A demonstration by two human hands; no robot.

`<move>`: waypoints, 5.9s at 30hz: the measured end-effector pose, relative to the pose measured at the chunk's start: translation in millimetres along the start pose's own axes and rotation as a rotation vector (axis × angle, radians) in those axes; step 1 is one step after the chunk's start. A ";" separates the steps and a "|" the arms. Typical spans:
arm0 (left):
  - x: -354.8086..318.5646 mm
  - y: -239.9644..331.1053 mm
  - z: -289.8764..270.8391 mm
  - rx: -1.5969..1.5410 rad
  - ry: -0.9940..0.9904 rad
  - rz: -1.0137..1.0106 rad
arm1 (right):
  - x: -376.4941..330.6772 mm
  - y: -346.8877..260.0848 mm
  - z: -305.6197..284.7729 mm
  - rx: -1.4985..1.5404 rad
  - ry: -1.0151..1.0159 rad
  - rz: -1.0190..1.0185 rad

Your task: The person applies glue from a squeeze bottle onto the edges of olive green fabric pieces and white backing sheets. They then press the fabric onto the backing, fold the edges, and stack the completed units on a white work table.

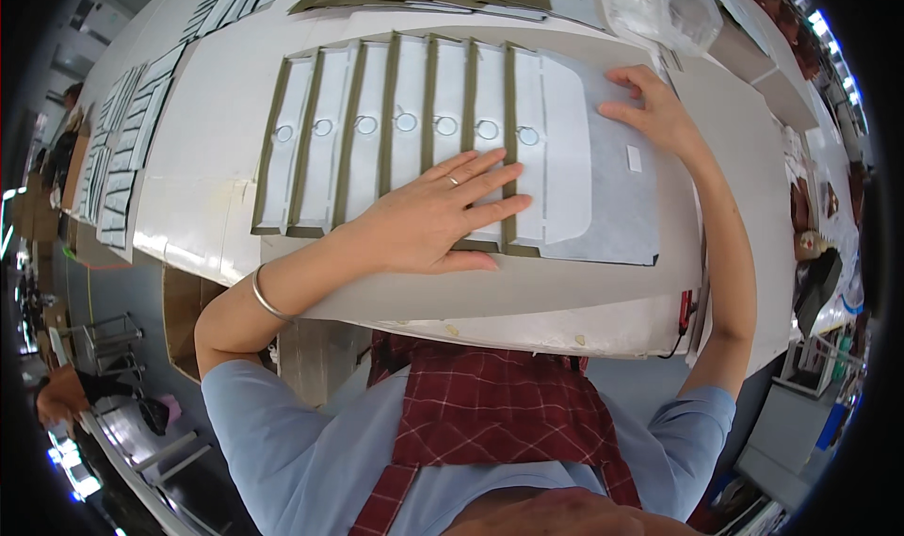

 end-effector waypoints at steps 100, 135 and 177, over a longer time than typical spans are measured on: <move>176.9 -95.9 -89.1 -0.960 0.320 -0.230 | 19.1 -80.4 -124.8 0.991 0.693 -0.141; 44.6 1.2 -247.8 -0.648 0.991 -0.534 | -120.7 -72.9 -151.9 0.710 0.465 -0.165; 31.9 9.0 -53.3 -0.131 0.299 -0.082 | 165.7 6.6 31.7 -0.150 0.061 -0.249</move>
Point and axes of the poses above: each hand's wrist, its own x-axis towards the middle knuckle, its own z-axis out of the palm, y = z × x, the point moved 10 cm from there along x, towards the middle knuckle, and after that the axes turned 10 degrees about x, right-handed, at the moved point
